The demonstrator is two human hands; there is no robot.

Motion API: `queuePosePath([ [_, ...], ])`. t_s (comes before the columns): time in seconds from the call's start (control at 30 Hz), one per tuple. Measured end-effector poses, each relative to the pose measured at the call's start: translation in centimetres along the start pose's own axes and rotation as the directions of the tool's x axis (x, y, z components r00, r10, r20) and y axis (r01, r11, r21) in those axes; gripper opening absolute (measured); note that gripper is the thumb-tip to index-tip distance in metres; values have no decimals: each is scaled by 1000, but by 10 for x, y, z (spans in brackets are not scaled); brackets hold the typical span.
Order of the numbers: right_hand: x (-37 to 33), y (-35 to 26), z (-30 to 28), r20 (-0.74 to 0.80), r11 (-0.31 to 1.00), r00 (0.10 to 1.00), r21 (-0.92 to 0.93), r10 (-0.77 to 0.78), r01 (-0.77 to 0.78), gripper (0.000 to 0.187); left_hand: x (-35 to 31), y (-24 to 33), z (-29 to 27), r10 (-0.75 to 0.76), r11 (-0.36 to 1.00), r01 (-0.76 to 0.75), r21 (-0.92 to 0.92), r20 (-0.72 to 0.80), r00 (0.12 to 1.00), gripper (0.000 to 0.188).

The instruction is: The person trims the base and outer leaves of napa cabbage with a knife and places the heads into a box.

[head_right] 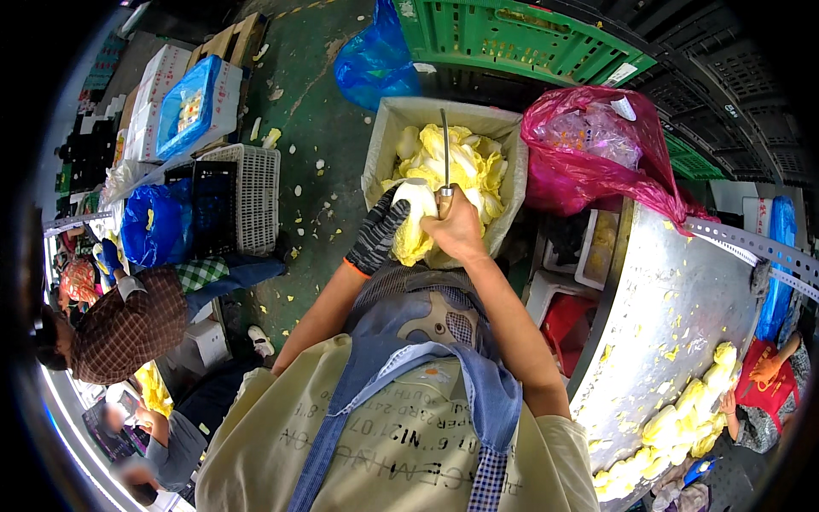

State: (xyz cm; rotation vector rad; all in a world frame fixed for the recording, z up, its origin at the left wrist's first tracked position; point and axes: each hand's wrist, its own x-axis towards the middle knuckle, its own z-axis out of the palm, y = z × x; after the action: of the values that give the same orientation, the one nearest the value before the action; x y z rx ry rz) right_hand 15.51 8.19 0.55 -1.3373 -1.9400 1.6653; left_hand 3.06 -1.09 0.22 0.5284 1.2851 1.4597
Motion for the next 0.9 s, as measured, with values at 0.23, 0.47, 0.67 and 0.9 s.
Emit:
queuePosePath([
  [0.23,-4,4,-22,162,767,986,629,32,-128,31,4,6,-12,-248,543,347,-764,249,936,41],
  [0.47,7,9,-39,-23,994,998,100,-50,52,48,-5,-2,-39,-275,647,278,-710,122,954,48],
  [0.67,3,-5,-17,249,945,968,322,-32,-51,50,10,-12,-33,-272,709,248,-660,69,960,42],
  [0.9,1,10,-4,358,870,932,477,-63,-125,37,11,-19,-32,-199,850,203,-486,60,978,39],
])
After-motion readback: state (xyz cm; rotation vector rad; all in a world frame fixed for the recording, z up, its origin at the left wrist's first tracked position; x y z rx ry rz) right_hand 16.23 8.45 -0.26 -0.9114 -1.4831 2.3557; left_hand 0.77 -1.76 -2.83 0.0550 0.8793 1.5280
